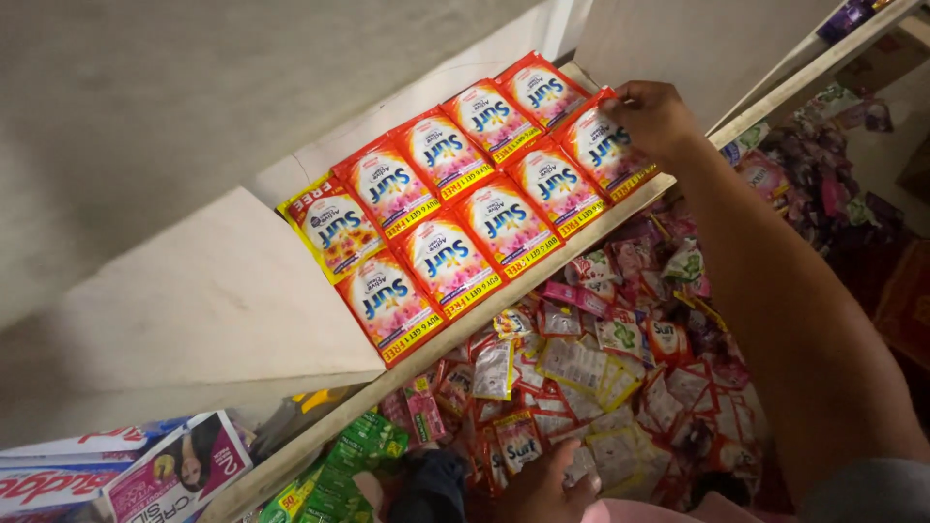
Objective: Arranging and placing small detergent and soap packets onto retail shelves.
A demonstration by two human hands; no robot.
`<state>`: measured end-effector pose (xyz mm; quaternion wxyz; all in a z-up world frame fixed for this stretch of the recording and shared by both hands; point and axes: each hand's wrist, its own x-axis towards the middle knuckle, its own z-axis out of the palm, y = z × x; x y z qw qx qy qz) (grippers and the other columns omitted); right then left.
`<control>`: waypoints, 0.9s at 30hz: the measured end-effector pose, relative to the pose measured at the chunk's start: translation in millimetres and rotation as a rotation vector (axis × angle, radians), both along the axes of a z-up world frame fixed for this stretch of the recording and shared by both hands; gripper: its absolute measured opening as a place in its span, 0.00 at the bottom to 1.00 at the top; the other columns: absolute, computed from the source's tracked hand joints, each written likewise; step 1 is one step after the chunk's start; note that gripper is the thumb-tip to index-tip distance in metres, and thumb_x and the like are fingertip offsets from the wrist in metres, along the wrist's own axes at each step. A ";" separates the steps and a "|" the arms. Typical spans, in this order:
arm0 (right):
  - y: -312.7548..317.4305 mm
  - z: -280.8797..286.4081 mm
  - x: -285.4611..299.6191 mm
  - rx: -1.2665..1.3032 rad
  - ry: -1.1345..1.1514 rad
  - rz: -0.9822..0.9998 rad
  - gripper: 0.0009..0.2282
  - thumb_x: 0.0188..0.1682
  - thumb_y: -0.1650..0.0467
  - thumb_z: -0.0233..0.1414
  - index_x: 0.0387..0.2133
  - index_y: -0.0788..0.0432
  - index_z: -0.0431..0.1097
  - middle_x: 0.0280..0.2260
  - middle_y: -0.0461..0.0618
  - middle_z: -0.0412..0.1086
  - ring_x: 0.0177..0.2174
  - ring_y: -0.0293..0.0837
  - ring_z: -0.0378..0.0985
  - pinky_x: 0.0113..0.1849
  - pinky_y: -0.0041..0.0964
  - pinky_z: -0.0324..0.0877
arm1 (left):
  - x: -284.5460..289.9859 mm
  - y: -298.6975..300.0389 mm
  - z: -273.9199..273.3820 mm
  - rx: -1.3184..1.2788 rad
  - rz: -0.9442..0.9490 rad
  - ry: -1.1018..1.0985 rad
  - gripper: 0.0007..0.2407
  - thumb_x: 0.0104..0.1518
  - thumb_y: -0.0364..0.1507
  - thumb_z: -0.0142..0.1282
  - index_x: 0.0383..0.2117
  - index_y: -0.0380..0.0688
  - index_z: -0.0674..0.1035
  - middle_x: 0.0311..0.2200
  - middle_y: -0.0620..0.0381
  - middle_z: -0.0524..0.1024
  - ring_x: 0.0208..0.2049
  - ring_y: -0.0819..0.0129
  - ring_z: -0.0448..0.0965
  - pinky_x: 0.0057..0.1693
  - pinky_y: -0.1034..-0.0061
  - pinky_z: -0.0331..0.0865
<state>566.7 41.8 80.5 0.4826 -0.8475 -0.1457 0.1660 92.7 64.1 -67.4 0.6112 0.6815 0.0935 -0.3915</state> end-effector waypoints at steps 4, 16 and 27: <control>-13.8 -53.1 39.2 0.051 -0.058 0.035 0.10 0.54 0.65 0.59 0.40 0.60 0.77 0.27 0.45 0.74 0.24 0.35 0.73 0.26 0.35 0.70 | 11.4 14.3 34.1 -0.056 -0.042 0.078 0.34 0.63 0.50 0.45 0.71 0.44 0.54 0.67 0.39 0.60 0.65 0.44 0.65 0.63 0.53 0.64; 12.4 -31.1 -64.9 -0.534 -0.796 0.328 0.26 0.55 0.60 0.46 0.64 0.63 0.59 0.64 0.64 0.57 0.63 0.63 0.57 0.54 0.66 0.56 | -1.3 7.2 54.6 0.162 0.089 -0.151 0.29 0.61 0.44 0.51 0.66 0.41 0.64 0.63 0.40 0.67 0.63 0.45 0.68 0.65 0.56 0.63; 11.6 -34.8 -67.2 -0.569 -0.643 0.234 0.28 0.60 0.56 0.38 0.70 0.59 0.49 0.69 0.59 0.47 0.67 0.59 0.46 0.60 0.68 0.44 | -10.5 0.1 59.2 0.177 0.254 -0.296 0.27 0.60 0.41 0.57 0.63 0.39 0.68 0.55 0.37 0.74 0.57 0.45 0.75 0.58 0.58 0.68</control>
